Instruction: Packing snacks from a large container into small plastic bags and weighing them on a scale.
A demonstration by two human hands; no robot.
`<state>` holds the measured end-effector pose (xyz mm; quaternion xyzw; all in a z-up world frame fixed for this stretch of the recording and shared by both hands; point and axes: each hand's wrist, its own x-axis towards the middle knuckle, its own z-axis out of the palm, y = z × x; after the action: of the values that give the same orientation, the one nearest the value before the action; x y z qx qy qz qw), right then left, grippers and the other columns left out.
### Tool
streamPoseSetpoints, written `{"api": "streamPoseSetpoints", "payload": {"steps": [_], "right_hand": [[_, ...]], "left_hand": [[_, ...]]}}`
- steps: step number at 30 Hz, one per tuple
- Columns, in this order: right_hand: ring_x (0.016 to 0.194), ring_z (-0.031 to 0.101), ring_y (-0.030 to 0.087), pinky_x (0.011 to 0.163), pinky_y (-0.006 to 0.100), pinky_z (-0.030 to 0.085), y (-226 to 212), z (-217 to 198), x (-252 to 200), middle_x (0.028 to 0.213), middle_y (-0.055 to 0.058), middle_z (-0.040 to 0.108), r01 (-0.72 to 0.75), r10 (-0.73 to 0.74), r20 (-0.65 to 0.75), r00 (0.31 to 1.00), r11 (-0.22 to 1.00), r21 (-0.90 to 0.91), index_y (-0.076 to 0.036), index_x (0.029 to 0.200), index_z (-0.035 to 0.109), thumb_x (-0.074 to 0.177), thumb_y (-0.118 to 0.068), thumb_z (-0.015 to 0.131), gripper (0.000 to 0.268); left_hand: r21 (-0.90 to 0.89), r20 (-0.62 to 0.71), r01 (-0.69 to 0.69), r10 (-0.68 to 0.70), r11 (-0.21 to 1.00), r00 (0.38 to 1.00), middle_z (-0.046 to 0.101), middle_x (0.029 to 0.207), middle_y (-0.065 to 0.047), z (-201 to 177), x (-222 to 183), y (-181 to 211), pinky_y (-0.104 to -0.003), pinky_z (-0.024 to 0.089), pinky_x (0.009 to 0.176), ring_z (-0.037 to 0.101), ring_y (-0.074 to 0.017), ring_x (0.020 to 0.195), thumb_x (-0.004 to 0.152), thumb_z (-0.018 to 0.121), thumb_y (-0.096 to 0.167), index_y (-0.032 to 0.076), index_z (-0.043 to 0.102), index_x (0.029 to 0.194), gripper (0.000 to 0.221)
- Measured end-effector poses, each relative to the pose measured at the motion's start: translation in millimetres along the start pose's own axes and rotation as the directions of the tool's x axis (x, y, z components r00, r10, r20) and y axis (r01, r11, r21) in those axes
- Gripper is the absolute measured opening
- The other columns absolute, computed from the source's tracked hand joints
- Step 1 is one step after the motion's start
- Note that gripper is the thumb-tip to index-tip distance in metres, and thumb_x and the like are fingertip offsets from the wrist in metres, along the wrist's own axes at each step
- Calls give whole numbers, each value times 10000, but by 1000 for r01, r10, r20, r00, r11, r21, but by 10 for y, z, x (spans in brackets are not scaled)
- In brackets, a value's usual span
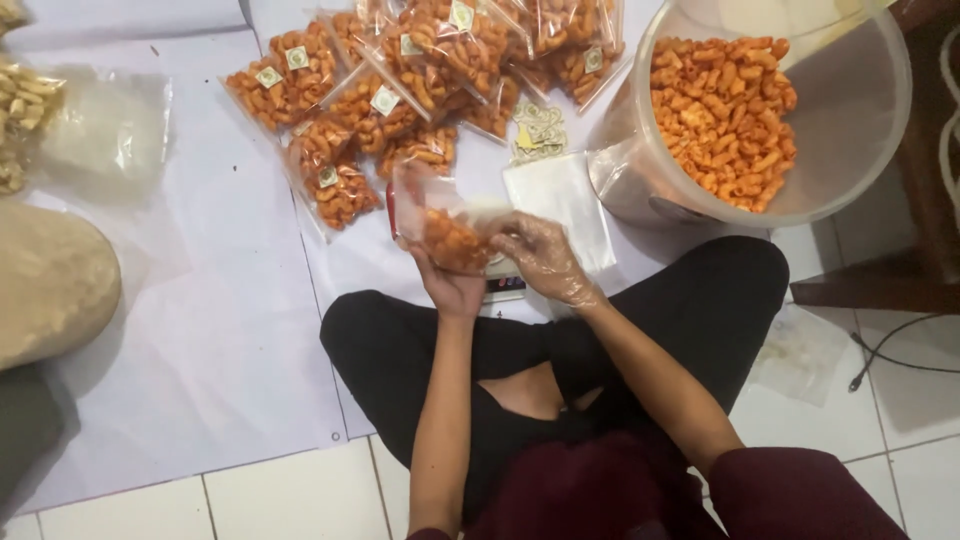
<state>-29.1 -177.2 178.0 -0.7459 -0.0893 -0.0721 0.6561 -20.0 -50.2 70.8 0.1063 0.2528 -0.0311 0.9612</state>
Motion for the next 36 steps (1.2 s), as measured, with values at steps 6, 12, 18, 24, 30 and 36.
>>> {"api": "streamPoseSetpoints", "payload": {"steps": [6, 12, 18, 24, 30, 36], "right_hand": [[964, 724, 267, 909, 442, 586, 435, -350, 218, 1027, 205, 760, -225, 223, 57, 973, 973, 44, 44, 1111, 739, 876, 26, 766, 237], [974, 719, 388, 815, 464, 558, 2168, -1017, 718, 1056, 217, 740, -461, 356, -314, 880, 799, -387, -13, 1145, 736, 962, -137, 740, 221], [846, 743, 326, 678, 401, 610, 2828, -1044, 1312, 932, 168, 716, -426, 183, -393, 901, 550, -718, -65, 958, 732, 845, -139, 843, 175], [1177, 651, 422, 880, 598, 590, 2355, -746, 1501, 1285, 212, 635, -525, 312, -427, 849, 405, -748, -131, 1355, 641, 921, -451, 804, 563], [937, 730, 414, 778, 513, 587, 2494, -725, 1442, 869, 176, 746, -517, 138, -520, 843, 475, -712, -105, 989, 776, 769, -354, 865, 344], [837, 754, 344, 717, 448, 623, 2574, -736, 1425, 815, 132, 734, -451, 29, -472, 881, 350, -821, -130, 913, 771, 811, -287, 778, 187]], "left_hand": [[108, -138, 77, -62, 991, 988, 692, 1147, 15, -107, 227, 103, -324, 504, 677, 650, -192, 920, 813, 690, 752, 236, 661, 1246, 675], [16, -144, 44, -41, 999, 989, 719, 1200, -37, -210, 327, 130, -373, 609, 810, 712, -213, 1012, 852, 719, 643, 192, 658, 1322, 654], [-1, -151, 71, -70, 997, 986, 719, 1222, -64, -349, 407, -14, -394, 595, 851, 709, -233, 1057, 887, 703, 613, 223, 675, 1271, 548], [3, -199, 134, -131, 991, 971, 732, 1247, -53, -348, 371, -50, -442, 577, 979, 702, -246, 1117, 887, 715, 593, 205, 668, 1314, 578], [-46, -187, 120, -127, 992, 974, 736, 1236, -51, -364, 441, 28, -453, 567, 1005, 705, -258, 1116, 903, 747, 521, 224, 677, 1288, 491], [-16, -124, 74, -76, 997, 989, 699, 1302, -38, -378, 455, -21, -485, 529, 1077, 676, -258, 1175, 943, 722, 469, 235, 590, 1392, 523]]}}
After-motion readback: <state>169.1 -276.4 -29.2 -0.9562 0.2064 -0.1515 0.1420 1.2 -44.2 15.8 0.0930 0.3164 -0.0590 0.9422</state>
